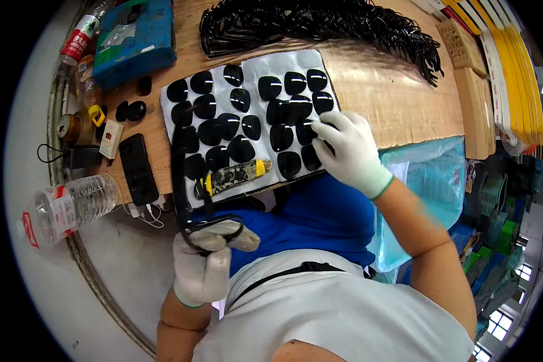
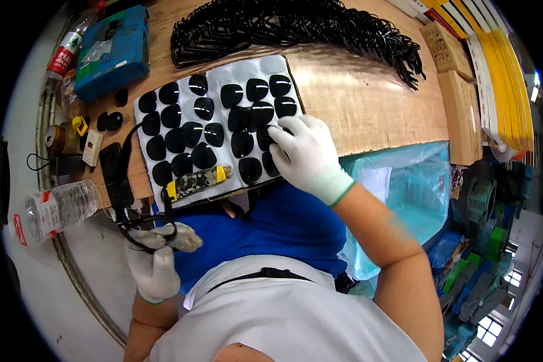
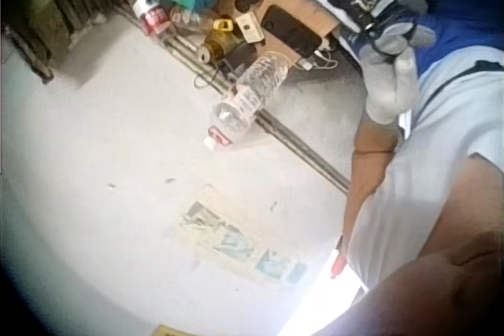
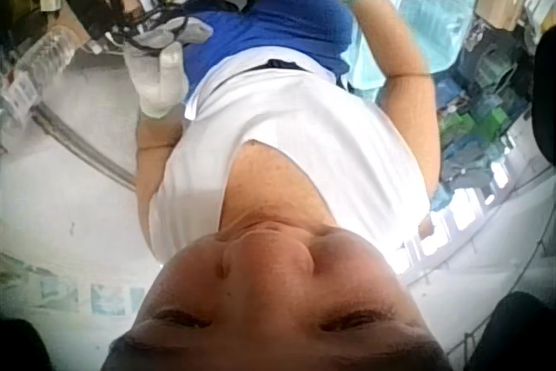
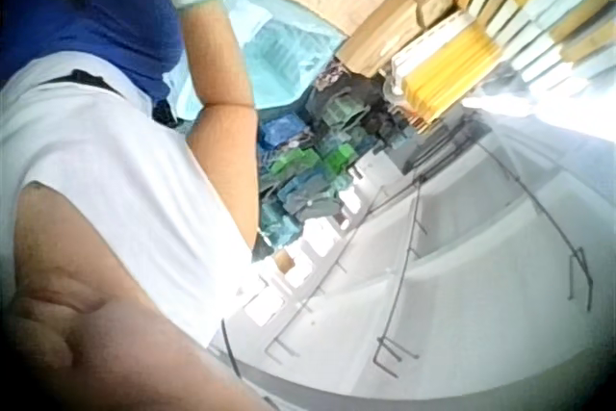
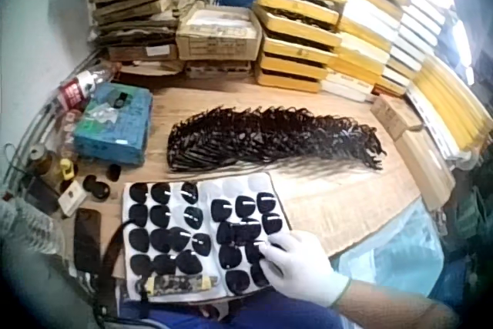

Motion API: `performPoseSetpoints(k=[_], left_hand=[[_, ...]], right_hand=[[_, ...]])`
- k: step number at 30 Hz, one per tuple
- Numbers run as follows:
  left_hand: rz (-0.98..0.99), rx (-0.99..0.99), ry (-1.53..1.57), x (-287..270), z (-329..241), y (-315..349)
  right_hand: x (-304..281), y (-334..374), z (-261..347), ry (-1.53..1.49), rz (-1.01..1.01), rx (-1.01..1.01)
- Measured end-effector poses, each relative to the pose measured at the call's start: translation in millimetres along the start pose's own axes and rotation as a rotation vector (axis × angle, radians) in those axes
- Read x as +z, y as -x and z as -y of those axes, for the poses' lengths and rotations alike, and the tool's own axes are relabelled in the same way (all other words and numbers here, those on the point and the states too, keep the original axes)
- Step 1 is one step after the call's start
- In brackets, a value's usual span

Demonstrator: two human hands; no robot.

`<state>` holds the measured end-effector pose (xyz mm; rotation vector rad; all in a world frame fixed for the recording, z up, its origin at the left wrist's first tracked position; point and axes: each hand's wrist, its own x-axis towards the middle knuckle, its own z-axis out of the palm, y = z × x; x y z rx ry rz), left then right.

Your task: The person assembles sunglasses by inserting black lenses into black frames. They pick up a frame, insert a lens into each side, and place the completed pair on the table. The process is repeated for multiple units.

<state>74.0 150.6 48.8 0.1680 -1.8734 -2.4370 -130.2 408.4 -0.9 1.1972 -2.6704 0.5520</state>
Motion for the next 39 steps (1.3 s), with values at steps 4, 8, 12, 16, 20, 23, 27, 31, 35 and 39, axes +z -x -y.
performPoseSetpoints(k=[4, 8, 12, 16, 20, 23, 27, 31, 35, 39], left_hand=[[0.039, -0.032, -0.009, 13.5, 0.3, -1.3], [0.045, -0.019, -0.060, 9.6, 4.3, 6.5], [0.017, 0.065, -0.092, 7.4, 8.8, 12.2], [-0.098, -0.003, -0.085, 23.5, -3.5, 8.1], [-0.023, 0.014, -0.336, 21.9, -2.1, 1.5], [0.008, 0.001, -0.434, 41.7, 4.8, -4.8], [0.165, 0.046, -0.520, 68.0, 0.2, -16.6], [0.193, -0.013, -0.603, 79.9, -4.9, -24.6], [0.130, 0.005, -0.634, 98.1, -8.3, -26.0], [0.265, -0.057, -0.725, 93.2, -22.6, -24.5]], right_hand=[[20.6, -34.1, -4.0, 0.048, 0.062, 0.064], [30.0, -47.2, 2.4, 0.189, 0.191, 0.218], [31.9, -43.9, -0.4, -0.007, 0.164, 0.293], [4.2, -34.6, 8.5, -0.467, 0.243, 0.270], [-50.3, -7.0, 54.5, -0.722, 0.194, 0.110], [-64.4, 20.0, 75.8, -1.062, 0.077, 0.116], [-57.0, 49.2, 100.0, -1.123, -0.138, 0.385], [-48.6, 59.5, 95.5, -1.186, -0.268, 0.380], [-60.7, 48.9, 85.3, -1.371, -0.180, 0.364], [-73.2, 52.1, 63.8, -1.490, -0.017, 0.403]])
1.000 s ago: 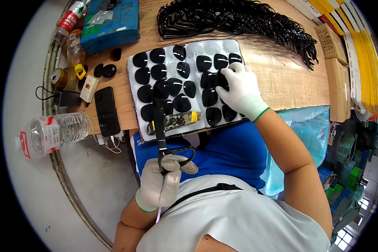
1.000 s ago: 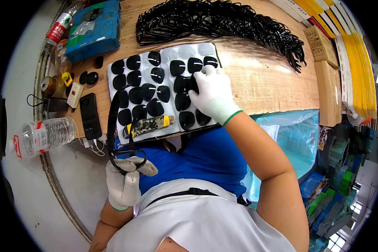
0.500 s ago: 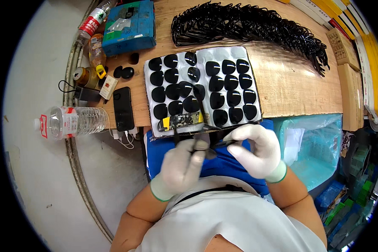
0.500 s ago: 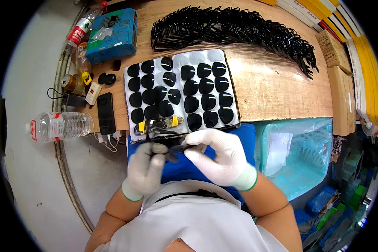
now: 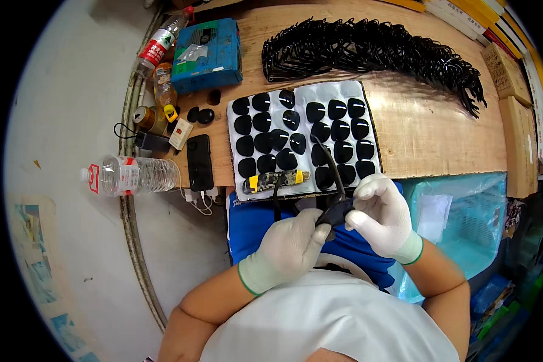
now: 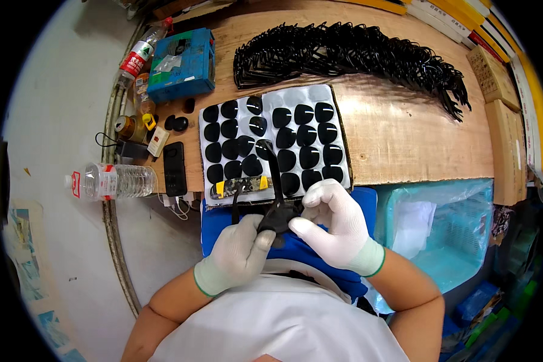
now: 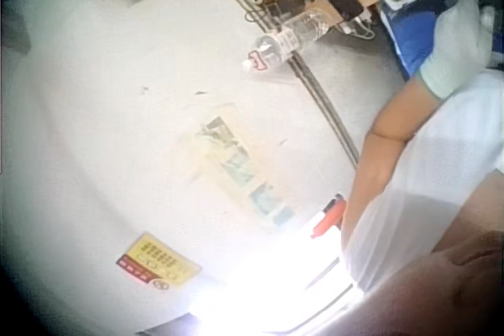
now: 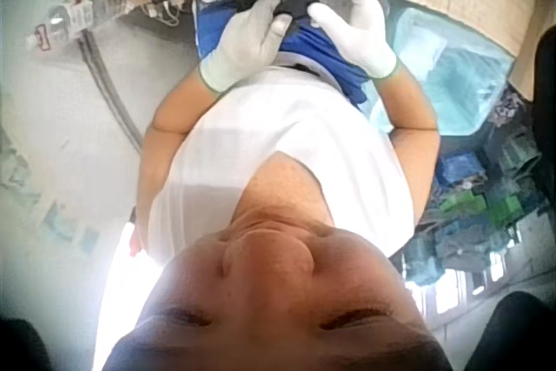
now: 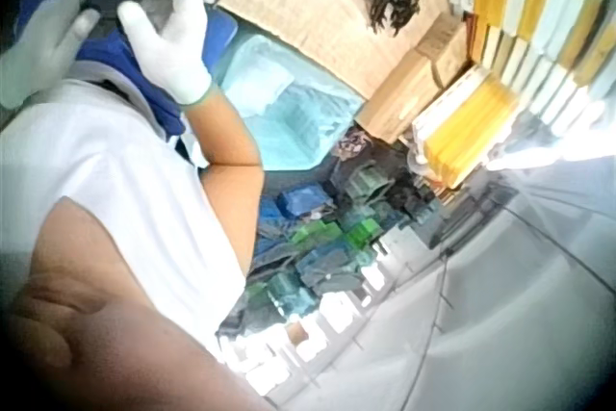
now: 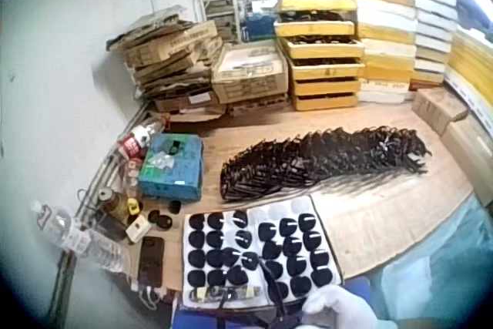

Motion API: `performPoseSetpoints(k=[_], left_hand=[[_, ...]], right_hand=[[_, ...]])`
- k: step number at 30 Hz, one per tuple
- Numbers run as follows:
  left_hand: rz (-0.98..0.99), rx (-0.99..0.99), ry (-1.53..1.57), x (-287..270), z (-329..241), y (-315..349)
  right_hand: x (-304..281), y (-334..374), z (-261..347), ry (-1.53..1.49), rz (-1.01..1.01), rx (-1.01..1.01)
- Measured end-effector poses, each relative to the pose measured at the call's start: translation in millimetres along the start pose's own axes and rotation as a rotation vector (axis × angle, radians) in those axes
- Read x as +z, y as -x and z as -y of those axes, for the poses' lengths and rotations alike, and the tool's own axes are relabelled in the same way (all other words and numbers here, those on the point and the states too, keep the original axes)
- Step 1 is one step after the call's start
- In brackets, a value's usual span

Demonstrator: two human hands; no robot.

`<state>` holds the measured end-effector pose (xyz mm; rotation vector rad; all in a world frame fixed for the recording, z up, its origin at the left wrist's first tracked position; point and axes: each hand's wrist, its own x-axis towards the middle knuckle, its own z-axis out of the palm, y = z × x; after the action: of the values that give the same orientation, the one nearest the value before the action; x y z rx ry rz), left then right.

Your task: The person assembles sunglasses by inserting black lenses into black frames. They pick up a frame, insert a lens into each side, and place the completed pair on the table. The process is repeated for multiple units.

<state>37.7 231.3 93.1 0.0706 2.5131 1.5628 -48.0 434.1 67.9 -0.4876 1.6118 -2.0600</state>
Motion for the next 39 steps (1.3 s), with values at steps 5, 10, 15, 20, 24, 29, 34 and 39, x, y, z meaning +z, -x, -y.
performPoseSetpoints(k=[5, 10, 15, 20, 24, 29, 34, 39], left_hand=[[0.125, -0.067, 0.124, 13.1, 6.4, 8.7], [0.320, -0.049, 0.099, -15.0, 4.3, -2.8], [0.287, 0.043, 0.148, -30.4, 7.2, -9.1], [0.164, 0.059, 0.406, -11.5, 22.6, 9.1], [0.152, 0.023, 0.520, -12.6, 27.5, 19.5], [-0.014, -0.002, 0.446, -16.4, 22.7, 25.8], [-0.019, 0.044, 0.327, -17.3, 28.9, 36.3], [-0.046, 0.077, 0.218, -14.6, 28.9, 39.6]], right_hand=[[-10.2, 17.2, -25.4, -0.170, 0.191, 0.282], [5.0, 15.7, -53.8, -0.460, 0.021, 0.209], [3.6, 3.9, -40.1, -0.296, 0.059, 0.187], [-10.1, -14.7, -8.8, -0.079, 0.309, 0.283], [-4.1, -16.0, 3.8, 0.042, 0.389, 0.372], [19.6, -11.1, 1.1, 0.067, 0.260, 0.292], [29.4, 2.1, -6.4, 0.069, 0.225, 0.236], [32.0, 9.3, -12.5, 0.240, 0.192, 0.249]])
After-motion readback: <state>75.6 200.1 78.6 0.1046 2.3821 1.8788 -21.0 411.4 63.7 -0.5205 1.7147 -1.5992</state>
